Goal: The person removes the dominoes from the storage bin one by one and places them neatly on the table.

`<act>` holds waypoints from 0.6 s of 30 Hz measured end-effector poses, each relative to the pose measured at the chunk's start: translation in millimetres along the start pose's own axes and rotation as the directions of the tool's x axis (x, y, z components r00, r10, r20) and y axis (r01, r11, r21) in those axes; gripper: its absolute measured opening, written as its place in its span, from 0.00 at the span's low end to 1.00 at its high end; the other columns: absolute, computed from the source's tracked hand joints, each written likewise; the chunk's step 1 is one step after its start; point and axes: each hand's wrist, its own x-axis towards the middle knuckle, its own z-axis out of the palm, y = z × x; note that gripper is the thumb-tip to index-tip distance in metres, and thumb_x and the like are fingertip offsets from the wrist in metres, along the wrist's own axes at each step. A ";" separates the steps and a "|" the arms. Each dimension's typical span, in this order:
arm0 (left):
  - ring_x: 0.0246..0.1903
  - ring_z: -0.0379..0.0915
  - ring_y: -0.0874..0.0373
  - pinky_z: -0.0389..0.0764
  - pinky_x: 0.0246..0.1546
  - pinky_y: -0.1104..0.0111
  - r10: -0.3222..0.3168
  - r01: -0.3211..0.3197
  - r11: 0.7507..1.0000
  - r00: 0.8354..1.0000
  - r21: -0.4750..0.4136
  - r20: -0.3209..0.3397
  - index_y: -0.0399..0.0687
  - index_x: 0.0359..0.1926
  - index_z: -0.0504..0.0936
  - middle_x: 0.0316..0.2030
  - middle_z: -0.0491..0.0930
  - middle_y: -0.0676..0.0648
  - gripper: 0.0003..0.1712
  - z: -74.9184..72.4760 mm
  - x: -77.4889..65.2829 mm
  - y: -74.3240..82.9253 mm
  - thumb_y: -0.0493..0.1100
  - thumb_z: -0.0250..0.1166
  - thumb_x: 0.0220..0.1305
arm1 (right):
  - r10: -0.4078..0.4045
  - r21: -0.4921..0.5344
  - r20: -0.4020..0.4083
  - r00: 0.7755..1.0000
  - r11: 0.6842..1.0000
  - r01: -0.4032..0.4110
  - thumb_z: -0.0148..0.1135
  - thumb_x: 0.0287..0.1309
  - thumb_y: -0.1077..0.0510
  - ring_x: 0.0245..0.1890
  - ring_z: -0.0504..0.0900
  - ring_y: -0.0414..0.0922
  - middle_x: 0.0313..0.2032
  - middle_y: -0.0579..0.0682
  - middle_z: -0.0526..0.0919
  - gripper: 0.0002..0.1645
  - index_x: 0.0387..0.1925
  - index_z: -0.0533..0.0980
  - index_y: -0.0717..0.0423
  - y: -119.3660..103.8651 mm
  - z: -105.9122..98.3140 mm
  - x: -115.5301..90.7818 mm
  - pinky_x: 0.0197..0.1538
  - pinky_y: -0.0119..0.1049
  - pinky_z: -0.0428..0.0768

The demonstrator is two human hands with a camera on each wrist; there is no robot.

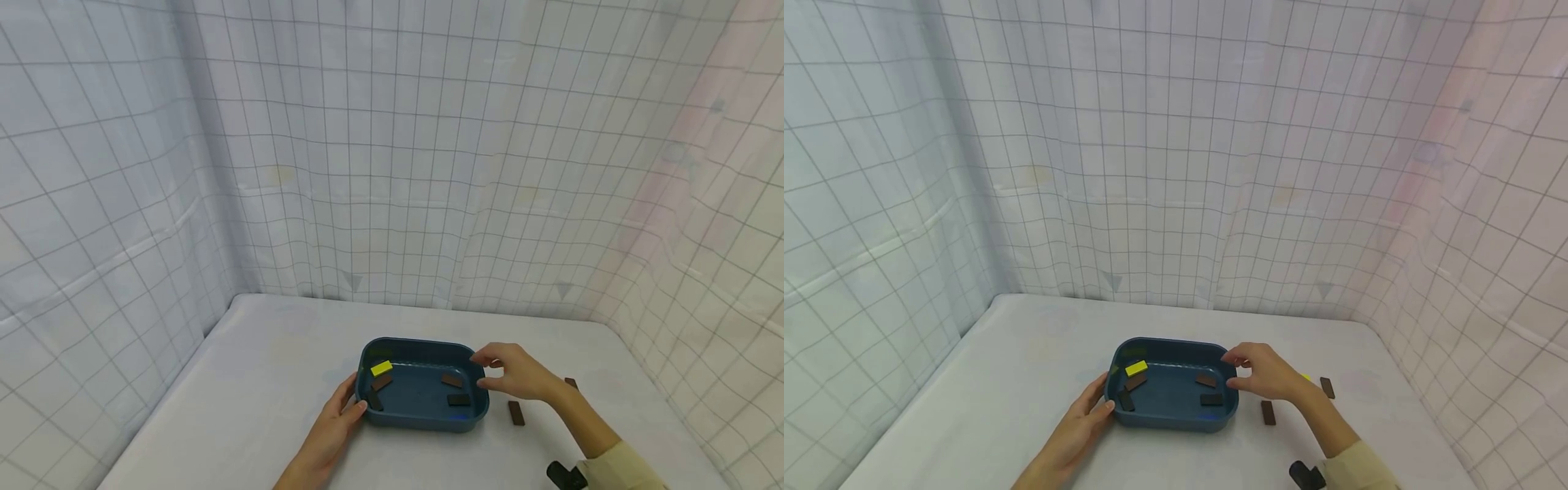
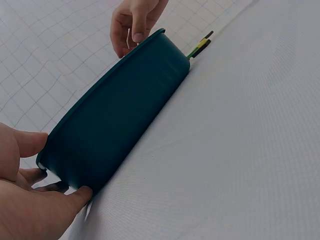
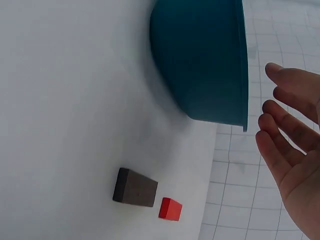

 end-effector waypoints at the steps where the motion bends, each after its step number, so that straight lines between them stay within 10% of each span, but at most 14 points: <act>1: 0.78 0.34 0.33 0.54 0.73 0.44 0.001 -0.001 1.000 1.000 0.003 -0.001 0.39 0.82 0.50 0.80 0.40 0.32 0.39 -0.1 0.0 0.1 0.37 0.57 0.78 | -0.007 0.003 0.004 1.000 1.000 0.007 0.73 0.64 0.55 0.50 0.83 0.56 0.52 0.57 0.84 0.24 0.56 0.80 0.65 -1.4 1.1 2.7 0.55 0.47 0.84; 18: 0.78 0.33 0.33 0.52 0.74 0.43 0.004 -0.004 1.000 1.000 -0.001 0.005 0.39 0.82 0.49 0.80 0.39 0.32 0.39 -1.1 -0.1 -0.2 0.36 0.56 0.79 | -0.046 -0.011 0.088 0.995 0.999 0.047 0.74 0.63 0.58 0.48 0.83 0.55 0.51 0.55 0.85 0.23 0.56 0.81 0.62 -15.6 26.6 35.4 0.52 0.48 0.84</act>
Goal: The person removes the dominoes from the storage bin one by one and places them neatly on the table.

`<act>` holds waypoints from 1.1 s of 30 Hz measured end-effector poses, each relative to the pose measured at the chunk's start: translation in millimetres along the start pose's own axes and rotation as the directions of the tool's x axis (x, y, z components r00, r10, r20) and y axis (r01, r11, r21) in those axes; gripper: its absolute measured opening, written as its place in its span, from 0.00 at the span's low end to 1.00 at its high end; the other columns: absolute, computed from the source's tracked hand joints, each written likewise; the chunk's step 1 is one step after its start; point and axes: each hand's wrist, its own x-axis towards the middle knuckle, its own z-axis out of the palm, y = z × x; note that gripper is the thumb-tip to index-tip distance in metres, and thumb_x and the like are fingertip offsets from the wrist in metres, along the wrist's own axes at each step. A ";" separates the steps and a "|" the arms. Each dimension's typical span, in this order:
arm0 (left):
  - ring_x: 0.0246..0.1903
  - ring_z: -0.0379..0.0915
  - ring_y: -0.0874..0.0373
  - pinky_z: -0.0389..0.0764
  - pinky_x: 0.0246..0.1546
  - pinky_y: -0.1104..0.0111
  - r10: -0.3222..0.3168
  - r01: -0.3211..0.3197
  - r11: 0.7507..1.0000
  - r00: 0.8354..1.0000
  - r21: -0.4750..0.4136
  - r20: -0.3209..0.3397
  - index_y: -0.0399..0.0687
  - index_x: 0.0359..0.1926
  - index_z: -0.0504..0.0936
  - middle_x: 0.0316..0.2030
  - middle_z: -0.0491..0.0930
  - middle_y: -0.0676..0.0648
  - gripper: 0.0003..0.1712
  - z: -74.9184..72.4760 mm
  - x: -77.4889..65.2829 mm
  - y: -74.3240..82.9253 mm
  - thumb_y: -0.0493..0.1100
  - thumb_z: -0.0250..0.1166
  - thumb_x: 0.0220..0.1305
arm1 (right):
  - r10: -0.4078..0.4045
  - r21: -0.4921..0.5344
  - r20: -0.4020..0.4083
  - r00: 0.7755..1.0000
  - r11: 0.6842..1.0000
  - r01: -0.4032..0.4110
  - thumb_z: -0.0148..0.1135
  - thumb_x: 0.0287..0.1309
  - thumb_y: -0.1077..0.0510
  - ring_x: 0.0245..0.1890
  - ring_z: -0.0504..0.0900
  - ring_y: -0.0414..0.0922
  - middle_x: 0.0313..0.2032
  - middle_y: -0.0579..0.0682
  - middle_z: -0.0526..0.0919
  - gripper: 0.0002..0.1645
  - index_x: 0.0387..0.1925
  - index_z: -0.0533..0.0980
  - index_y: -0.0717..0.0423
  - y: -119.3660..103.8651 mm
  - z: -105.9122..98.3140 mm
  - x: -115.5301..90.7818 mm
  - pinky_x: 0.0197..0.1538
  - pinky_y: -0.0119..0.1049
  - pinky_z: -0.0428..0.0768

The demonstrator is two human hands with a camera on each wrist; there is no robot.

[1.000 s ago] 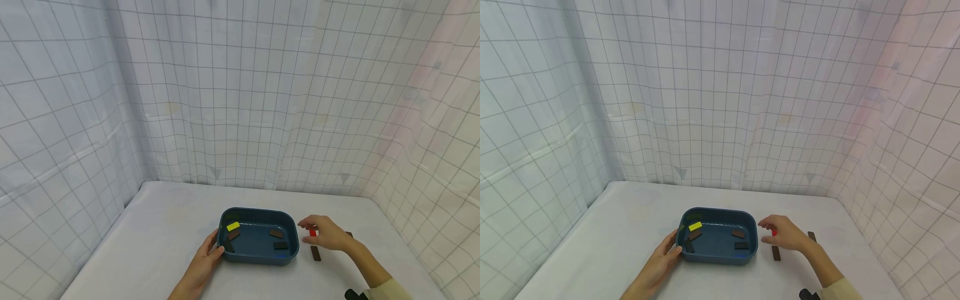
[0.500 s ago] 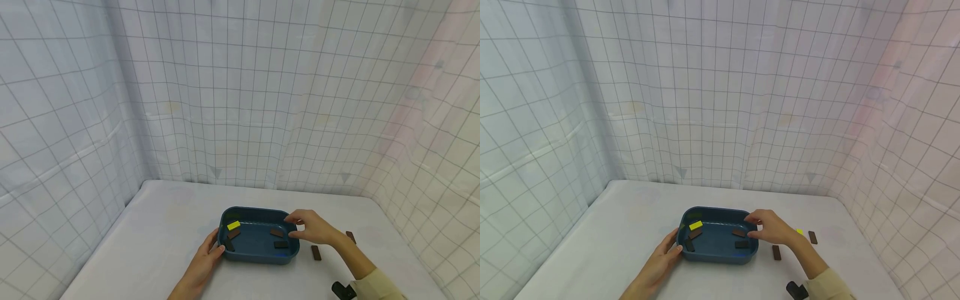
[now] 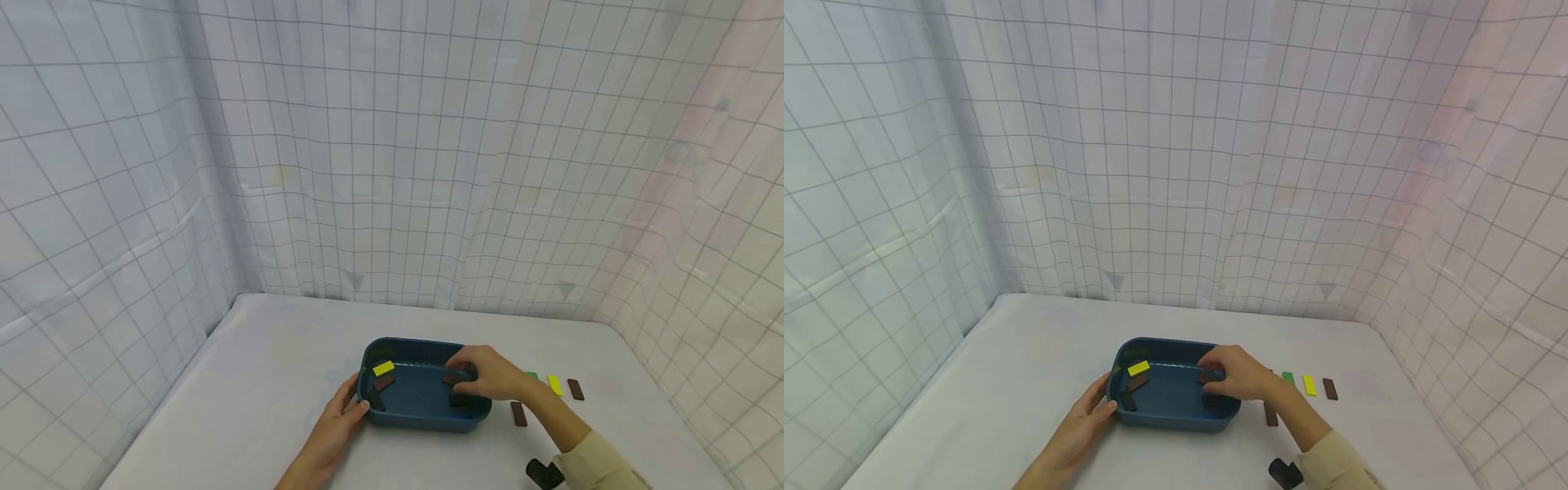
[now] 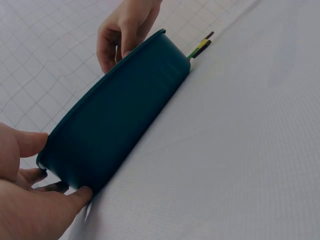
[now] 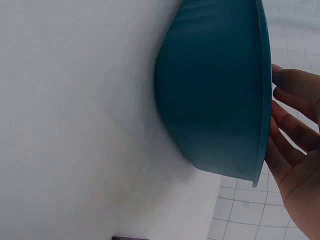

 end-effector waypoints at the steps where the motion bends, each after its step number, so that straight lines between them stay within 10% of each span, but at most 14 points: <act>1: 0.78 0.33 0.33 0.52 0.74 0.43 -0.001 0.001 1.000 1.000 0.001 0.000 0.39 0.82 0.49 0.80 0.39 0.32 0.38 0.3 -0.2 0.4 0.35 0.56 0.79 | -0.002 -0.001 0.005 1.000 1.000 0.002 0.74 0.62 0.58 0.48 0.84 0.55 0.51 0.55 0.85 0.23 0.56 0.81 0.63 -0.3 1.1 1.0 0.51 0.46 0.84; 18: 0.78 0.35 0.34 0.52 0.74 0.44 -0.008 0.008 1.000 1.000 0.002 -0.006 0.40 0.82 0.51 0.80 0.40 0.33 0.39 1.8 -2.6 0.8 0.37 0.58 0.78 | 0.042 -0.032 0.108 0.993 0.999 -0.039 0.77 0.59 0.56 0.46 0.81 0.40 0.48 0.47 0.85 0.23 0.54 0.82 0.61 4.1 12.4 11.7 0.51 0.38 0.83; 33: 0.78 0.35 0.33 0.53 0.74 0.44 0.004 -0.004 1.000 1.000 -0.001 -0.004 0.39 0.82 0.50 0.80 0.40 0.32 0.38 1.7 -1.5 0.9 0.35 0.57 0.78 | 0.117 -0.272 0.183 0.976 0.960 -0.064 0.80 0.54 0.56 0.43 0.82 0.36 0.44 0.39 0.87 0.19 0.49 0.87 0.51 -2.8 23.3 14.3 0.47 0.38 0.85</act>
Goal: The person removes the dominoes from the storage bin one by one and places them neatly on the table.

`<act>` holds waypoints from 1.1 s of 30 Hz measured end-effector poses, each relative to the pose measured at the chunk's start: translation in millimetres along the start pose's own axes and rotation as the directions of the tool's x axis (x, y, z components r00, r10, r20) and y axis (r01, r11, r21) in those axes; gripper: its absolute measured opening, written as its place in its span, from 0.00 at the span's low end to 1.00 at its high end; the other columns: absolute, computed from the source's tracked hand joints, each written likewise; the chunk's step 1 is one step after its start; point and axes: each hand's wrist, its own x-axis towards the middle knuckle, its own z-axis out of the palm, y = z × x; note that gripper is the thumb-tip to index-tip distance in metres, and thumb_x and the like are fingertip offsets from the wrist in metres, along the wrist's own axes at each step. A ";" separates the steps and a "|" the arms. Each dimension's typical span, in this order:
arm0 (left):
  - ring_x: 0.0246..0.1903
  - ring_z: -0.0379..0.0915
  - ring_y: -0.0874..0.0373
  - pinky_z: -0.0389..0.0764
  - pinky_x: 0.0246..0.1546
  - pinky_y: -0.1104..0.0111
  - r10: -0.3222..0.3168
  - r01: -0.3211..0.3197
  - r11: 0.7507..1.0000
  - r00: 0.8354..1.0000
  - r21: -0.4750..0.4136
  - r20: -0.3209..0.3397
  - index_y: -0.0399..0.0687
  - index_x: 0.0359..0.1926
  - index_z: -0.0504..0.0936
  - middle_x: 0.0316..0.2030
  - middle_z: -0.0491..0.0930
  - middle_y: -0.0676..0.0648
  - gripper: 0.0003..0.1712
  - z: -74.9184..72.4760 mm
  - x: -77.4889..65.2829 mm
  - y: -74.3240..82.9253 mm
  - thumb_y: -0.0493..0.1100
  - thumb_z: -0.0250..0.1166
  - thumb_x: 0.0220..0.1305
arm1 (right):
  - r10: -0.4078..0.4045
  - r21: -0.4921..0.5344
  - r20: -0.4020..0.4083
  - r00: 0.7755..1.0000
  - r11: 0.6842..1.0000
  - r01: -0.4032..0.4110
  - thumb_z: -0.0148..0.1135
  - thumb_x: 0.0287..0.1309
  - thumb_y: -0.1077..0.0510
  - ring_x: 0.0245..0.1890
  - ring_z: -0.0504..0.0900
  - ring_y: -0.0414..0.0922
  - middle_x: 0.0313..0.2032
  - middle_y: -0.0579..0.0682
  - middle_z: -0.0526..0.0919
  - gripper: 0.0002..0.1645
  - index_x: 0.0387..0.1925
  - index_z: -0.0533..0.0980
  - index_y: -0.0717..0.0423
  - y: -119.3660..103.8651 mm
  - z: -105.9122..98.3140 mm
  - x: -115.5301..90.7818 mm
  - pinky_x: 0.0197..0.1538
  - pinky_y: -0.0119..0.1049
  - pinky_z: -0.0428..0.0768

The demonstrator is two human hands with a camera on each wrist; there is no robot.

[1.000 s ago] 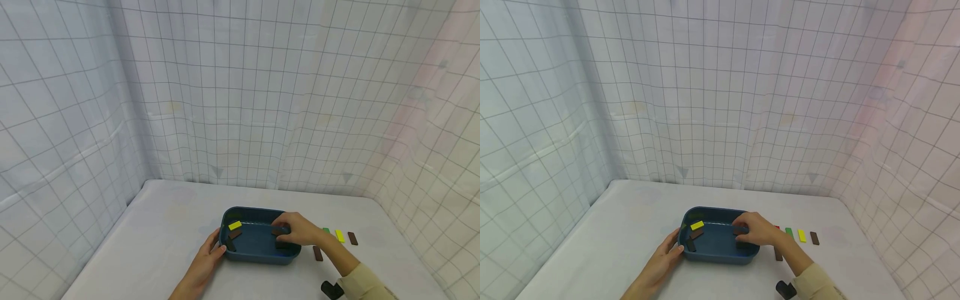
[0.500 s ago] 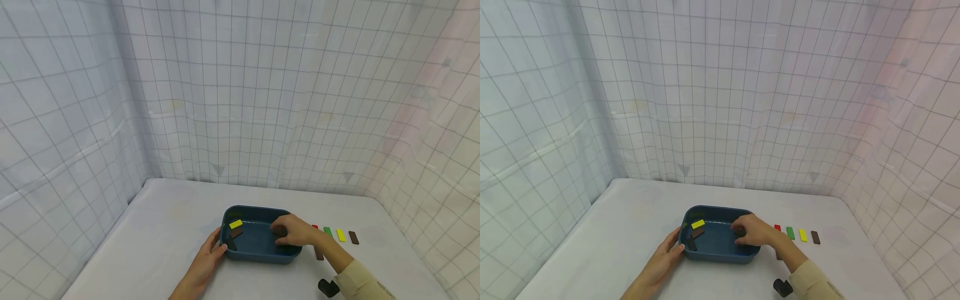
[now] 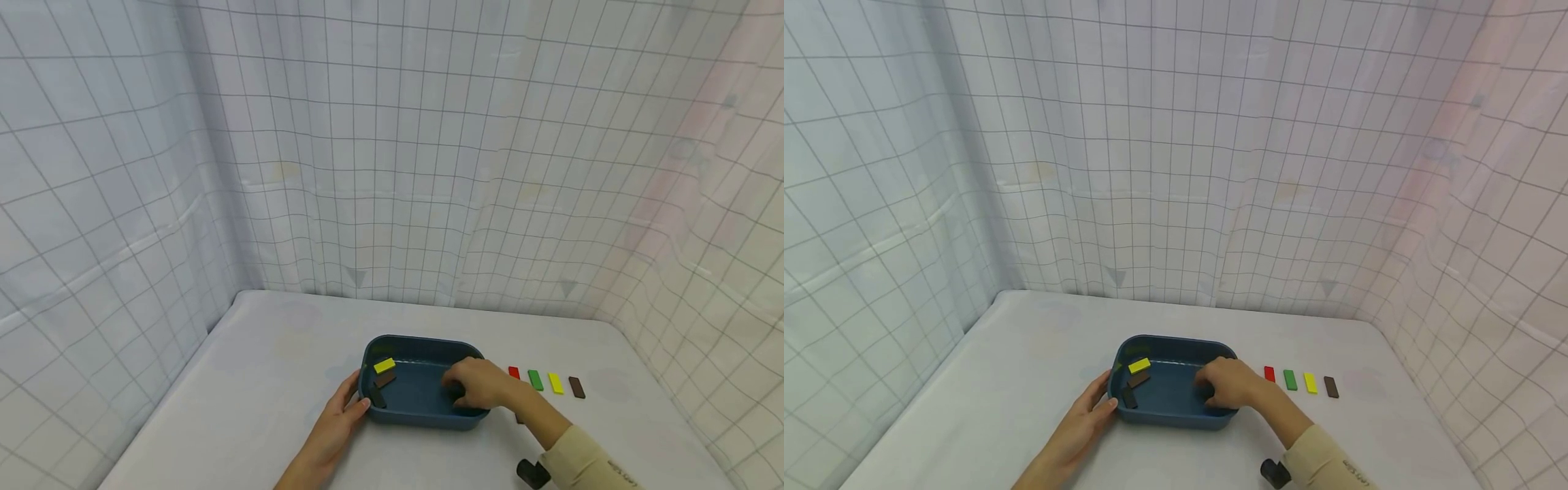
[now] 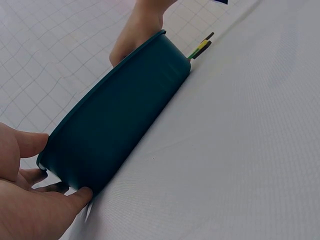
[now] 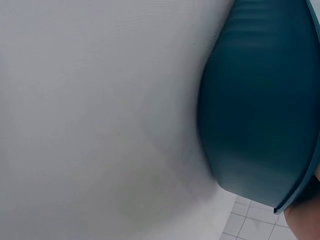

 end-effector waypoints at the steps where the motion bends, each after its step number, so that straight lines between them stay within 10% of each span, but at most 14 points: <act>1: 0.78 0.35 0.34 0.53 0.74 0.44 0.000 0.000 1.000 1.000 0.001 0.000 0.39 0.82 0.50 0.80 0.40 0.32 0.38 0.0 -0.1 0.0 0.35 0.57 0.78 | -0.003 -0.005 -0.002 1.000 1.000 0.003 0.80 0.54 0.56 0.41 0.82 0.36 0.43 0.39 0.87 0.19 0.48 0.87 0.51 0.0 0.5 0.2 0.45 0.37 0.85; 33: 0.78 0.35 0.33 0.52 0.74 0.44 0.000 0.000 1.000 1.000 0.009 0.008 0.41 0.82 0.50 0.80 0.40 0.33 0.39 -1.4 -0.2 -2.2 0.37 0.58 0.78 | -0.146 0.115 -0.181 0.973 0.979 0.168 0.70 0.64 0.65 0.41 0.80 0.37 0.43 0.43 0.84 0.07 0.43 0.87 0.58 1.8 -6.7 1.3 0.42 0.31 0.83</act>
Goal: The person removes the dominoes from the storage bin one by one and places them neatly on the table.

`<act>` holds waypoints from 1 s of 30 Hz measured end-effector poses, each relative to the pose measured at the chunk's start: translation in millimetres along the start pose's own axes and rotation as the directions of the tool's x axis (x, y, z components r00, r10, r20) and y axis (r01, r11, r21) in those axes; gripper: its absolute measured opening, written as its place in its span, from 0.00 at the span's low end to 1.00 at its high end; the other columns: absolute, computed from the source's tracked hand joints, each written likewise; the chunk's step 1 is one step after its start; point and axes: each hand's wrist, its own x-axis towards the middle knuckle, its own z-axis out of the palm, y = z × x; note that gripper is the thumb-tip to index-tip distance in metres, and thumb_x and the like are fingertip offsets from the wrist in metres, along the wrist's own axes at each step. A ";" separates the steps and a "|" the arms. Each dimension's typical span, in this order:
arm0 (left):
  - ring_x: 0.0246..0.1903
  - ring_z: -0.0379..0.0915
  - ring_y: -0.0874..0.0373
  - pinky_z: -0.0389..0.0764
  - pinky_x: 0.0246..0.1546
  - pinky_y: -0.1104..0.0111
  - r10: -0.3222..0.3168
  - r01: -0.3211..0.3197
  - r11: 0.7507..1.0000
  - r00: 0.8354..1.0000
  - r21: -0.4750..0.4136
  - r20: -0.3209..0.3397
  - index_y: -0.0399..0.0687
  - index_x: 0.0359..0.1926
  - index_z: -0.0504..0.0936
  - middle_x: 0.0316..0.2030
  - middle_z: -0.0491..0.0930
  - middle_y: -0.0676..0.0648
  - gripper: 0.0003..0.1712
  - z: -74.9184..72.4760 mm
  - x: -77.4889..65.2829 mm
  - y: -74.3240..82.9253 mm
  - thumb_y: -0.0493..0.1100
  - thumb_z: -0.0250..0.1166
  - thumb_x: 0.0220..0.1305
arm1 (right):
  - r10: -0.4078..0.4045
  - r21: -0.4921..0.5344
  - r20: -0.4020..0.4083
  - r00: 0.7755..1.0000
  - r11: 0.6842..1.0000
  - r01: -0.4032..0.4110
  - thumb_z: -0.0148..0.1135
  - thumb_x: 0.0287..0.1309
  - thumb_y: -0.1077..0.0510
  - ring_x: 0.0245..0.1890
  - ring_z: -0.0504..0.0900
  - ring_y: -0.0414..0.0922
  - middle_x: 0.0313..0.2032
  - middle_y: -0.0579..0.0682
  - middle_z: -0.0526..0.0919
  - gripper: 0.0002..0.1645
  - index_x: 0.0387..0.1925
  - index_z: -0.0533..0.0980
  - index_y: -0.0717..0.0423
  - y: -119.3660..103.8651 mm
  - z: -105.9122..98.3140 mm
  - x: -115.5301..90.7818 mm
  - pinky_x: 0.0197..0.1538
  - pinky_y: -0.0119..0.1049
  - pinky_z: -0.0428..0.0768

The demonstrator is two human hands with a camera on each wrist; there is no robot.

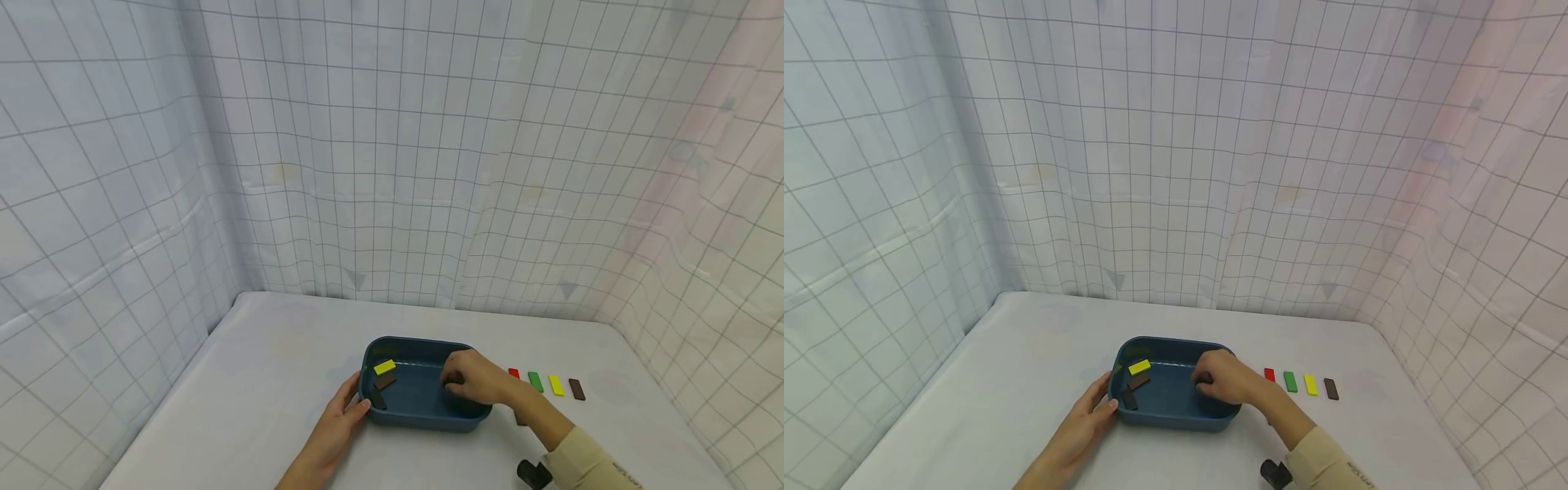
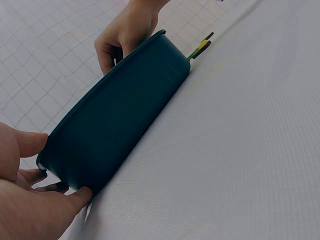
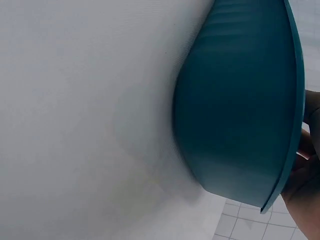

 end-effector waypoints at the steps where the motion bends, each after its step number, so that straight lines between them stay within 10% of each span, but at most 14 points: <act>1: 0.78 0.35 0.33 0.52 0.74 0.44 0.001 -0.001 1.000 1.000 -0.002 0.000 0.40 0.82 0.50 0.80 0.40 0.33 0.39 0.1 0.0 0.0 0.37 0.58 0.78 | 0.001 -0.004 -0.004 1.000 1.000 -0.001 0.70 0.64 0.65 0.42 0.80 0.37 0.43 0.44 0.84 0.07 0.43 0.87 0.58 0.0 -0.8 -0.2 0.42 0.31 0.83; 30: 0.78 0.35 0.33 0.53 0.74 0.44 -0.013 0.013 1.000 1.000 0.000 -0.025 0.40 0.81 0.52 0.80 0.41 0.33 0.38 1.3 -0.3 1.7 0.37 0.58 0.78 | 0.133 0.117 -0.165 0.977 0.987 -0.115 0.71 0.63 0.66 0.39 0.84 0.40 0.41 0.45 0.85 0.08 0.44 0.85 0.62 13.5 -41.0 -50.6 0.42 0.32 0.86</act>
